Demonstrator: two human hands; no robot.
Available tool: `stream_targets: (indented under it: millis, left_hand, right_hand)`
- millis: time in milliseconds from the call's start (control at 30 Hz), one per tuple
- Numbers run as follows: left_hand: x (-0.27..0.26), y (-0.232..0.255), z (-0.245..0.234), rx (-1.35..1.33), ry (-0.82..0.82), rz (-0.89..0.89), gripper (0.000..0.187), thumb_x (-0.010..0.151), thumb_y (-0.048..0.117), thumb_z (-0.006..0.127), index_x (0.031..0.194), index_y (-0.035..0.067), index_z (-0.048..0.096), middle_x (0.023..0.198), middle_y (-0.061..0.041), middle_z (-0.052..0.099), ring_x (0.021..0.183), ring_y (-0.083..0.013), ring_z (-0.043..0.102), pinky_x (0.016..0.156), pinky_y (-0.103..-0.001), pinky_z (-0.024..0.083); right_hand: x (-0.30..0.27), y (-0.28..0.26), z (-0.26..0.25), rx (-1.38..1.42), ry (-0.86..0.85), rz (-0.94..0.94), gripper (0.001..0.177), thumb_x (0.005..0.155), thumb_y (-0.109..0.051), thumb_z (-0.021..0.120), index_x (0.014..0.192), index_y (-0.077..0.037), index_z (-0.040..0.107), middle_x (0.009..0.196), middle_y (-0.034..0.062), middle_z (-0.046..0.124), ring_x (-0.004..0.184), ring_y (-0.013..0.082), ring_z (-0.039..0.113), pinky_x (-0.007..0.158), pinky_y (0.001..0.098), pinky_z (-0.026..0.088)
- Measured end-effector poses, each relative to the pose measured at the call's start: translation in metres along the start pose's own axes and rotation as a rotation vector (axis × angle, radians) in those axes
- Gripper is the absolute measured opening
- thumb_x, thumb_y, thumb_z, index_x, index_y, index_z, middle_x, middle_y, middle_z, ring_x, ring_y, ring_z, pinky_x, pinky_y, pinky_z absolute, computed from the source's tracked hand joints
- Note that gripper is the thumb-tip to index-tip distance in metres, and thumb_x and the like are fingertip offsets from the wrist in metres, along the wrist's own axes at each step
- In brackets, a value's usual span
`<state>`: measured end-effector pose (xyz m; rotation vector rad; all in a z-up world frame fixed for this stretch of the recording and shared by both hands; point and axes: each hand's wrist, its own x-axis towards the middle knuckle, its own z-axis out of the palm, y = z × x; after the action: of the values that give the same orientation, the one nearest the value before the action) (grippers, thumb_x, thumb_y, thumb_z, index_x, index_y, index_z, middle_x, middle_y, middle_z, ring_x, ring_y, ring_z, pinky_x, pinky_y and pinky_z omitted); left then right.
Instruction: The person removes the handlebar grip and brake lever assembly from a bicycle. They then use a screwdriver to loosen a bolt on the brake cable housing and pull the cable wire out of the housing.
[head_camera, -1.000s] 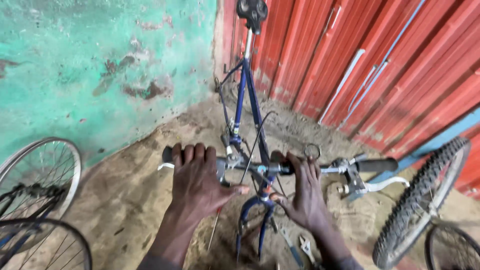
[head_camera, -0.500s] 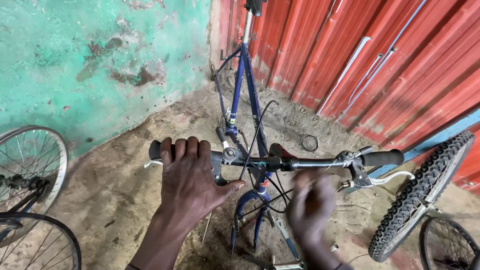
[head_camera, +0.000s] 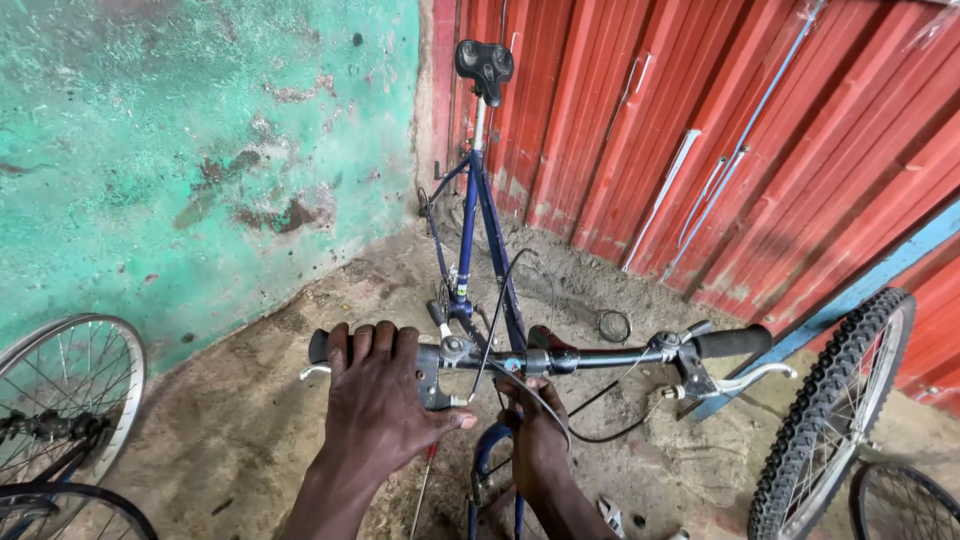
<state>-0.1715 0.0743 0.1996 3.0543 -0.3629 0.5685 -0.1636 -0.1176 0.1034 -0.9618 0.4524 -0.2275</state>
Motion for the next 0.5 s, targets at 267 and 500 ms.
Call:
stream_targets:
  millis: [267, 500]
  left_hand:
    - [-0.001, -0.008, 0.006, -0.040, 0.096, 0.026, 0.117, 0.050, 0.104, 0.078, 0.123, 0.016, 0.056, 0.114, -0.007, 0.059, 0.109, -0.0315, 0.052, 0.114, -0.054, 0.027]
    - [0.002, -0.007, 0.003, -0.068, 0.069, 0.010, 0.115, 0.046, 0.101, 0.083, 0.122, 0.018, 0.056, 0.114, -0.006, 0.060, 0.110, -0.0318, 0.052, 0.114, -0.054, 0.026]
  right_hand:
    - [-0.004, 0.002, -0.012, -0.425, -0.075, -0.026, 0.017, 0.104, -0.026, 0.059, 0.095, -0.013, 0.066, 0.089, 0.0065, 0.077, 0.082, 0.0209, 0.068, 0.075, 0.0371, 0.049]
    - [-0.003, 0.096, -0.051, -1.065, -0.239, -0.177, 0.012, 0.101, -0.014, 0.054, 0.094, -0.015, 0.064, 0.075, 0.0005, 0.083, 0.058, 0.0125, 0.073, 0.049, 0.0259, 0.056]
